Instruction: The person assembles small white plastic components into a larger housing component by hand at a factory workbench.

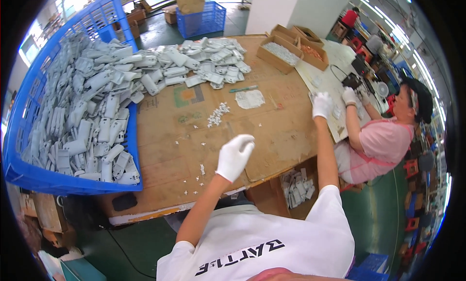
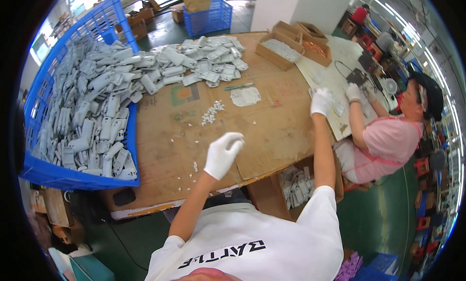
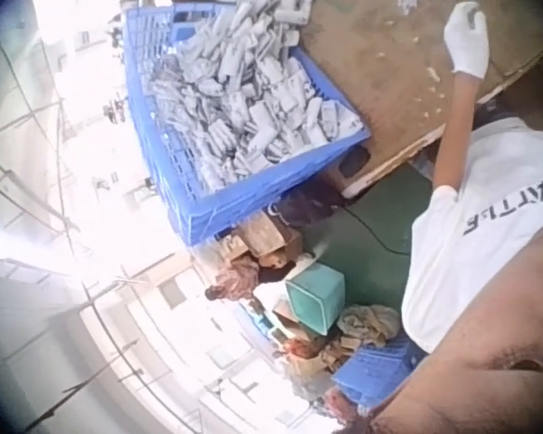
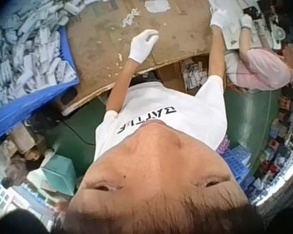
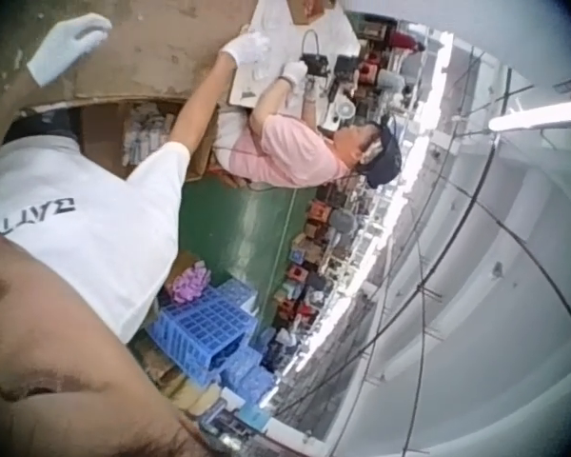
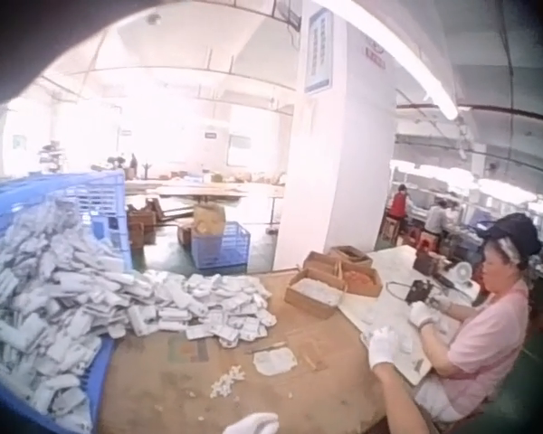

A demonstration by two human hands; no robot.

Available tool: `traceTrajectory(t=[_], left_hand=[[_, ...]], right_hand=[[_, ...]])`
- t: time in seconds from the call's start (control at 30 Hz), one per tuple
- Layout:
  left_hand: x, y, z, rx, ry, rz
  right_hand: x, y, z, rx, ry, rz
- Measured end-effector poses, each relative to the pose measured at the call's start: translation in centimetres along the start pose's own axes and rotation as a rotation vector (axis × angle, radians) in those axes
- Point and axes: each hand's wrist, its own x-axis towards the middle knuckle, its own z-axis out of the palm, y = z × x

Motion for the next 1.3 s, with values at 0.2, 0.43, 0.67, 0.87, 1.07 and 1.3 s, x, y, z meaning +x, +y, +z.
traceTrajectory(t=[0.2, 0.43, 0.67, 0.87, 1.07, 1.3], left_hand=[[-1.6, 0.4, 1.1, 0.044, -0.001, 0.024], [-1.9, -3.4, 1.7, 0.002, -0.006, 0.273], [-4.7, -3.8, -3.8, -0.050, 0.266, 0.152], [-5.2, -2.2, -5.4, 0.518, 0.569, 0.431], [-3.9, -1.9, -6.9, 0.345, 0.500, 0.329], [-5.3, 1.0, -7.1, 0.252, 0.499, 0.278]], right_hand=[[-0.6, -2.2, -1.7, -0.071, -0.040, 0.166], [-12.4, -20.1, -16.5, 1.767, -0.542, -0.103], [-16.9, -27.2, -20.8, 2.180, -1.067, 0.499], [-17.4, -30.6, -22.8, 2.338, -1.027, 0.441], [-17.5, -31.6, -23.5, 2.304, -1.095, 0.393], [-16.8, -32.7, -25.9, 2.141, -1.433, 0.132]])
